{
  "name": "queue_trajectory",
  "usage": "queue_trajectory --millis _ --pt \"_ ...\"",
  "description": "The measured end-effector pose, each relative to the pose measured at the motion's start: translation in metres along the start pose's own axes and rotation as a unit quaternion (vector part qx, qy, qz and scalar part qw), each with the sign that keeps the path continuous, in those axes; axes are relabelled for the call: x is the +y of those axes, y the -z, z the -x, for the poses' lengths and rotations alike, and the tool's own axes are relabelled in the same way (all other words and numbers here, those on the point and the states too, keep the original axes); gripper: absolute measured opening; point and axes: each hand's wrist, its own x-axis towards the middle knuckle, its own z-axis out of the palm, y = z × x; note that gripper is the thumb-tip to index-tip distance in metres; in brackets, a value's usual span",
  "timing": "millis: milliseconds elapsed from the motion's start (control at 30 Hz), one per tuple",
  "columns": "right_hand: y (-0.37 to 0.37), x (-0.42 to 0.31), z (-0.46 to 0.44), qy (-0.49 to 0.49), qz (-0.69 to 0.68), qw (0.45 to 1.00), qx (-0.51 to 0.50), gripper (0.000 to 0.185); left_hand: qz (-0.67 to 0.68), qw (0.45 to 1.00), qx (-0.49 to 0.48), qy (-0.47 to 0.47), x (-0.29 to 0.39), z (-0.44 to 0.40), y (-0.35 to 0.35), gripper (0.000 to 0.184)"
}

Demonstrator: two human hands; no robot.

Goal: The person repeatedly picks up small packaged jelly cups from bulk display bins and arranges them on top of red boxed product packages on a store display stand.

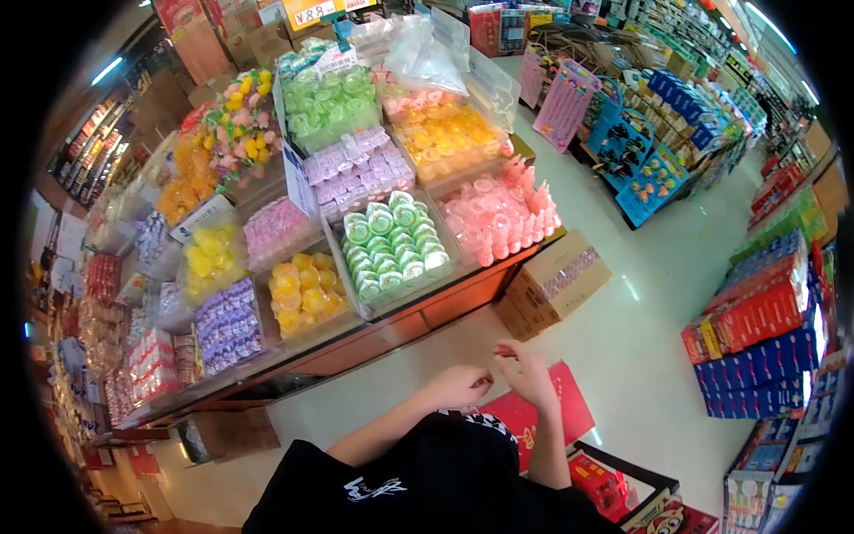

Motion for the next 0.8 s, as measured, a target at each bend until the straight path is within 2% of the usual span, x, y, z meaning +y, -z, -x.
queue_trajectory --millis 67,200,333,467,633,667,700,800 --pt "0.015 0.015 -0.015 0.007 -0.015 1.000 0.003 0.032 -0.005 1.000 0.022 -0.006 0.012 -0.015 0.009 0.027" --pt "0.032 0.037 -0.027 -0.012 0.024 1.000 -0.008 0.032 0.036 0.998 0.026 0.052 0.003 -0.030 0.012 0.026" --pt "0.042 0.058 -0.035 -0.058 -0.026 0.998 -0.030 0.035 0.021 0.998 0.004 0.052 0.002 -0.048 0.024 0.025" --pt "0.039 0.075 -0.055 -0.072 -0.013 0.997 -0.022 0.036 0.009 0.998 0.034 0.052 0.002 -0.064 0.055 0.024" --pt "0.043 0.061 -0.086 -0.070 0.023 0.997 -0.022 0.035 0.019 0.995 0.083 0.055 -0.016 -0.088 0.108 0.025" --pt "0.043 0.058 -0.094 -0.077 0.018 0.997 -0.016 0.035 0.051 0.989 0.067 0.123 -0.014 -0.095 0.125 0.025" --pt "0.043 0.055 -0.102 -0.082 0.016 0.996 -0.011 0.035 0.073 0.988 0.098 0.093 -0.027 -0.102 0.137 0.024" --pt "0.038 0.059 -0.130 -0.094 -0.006 0.996 0.001 0.035 0.110 0.976 0.172 0.080 -0.054 -0.122 0.179 0.023"
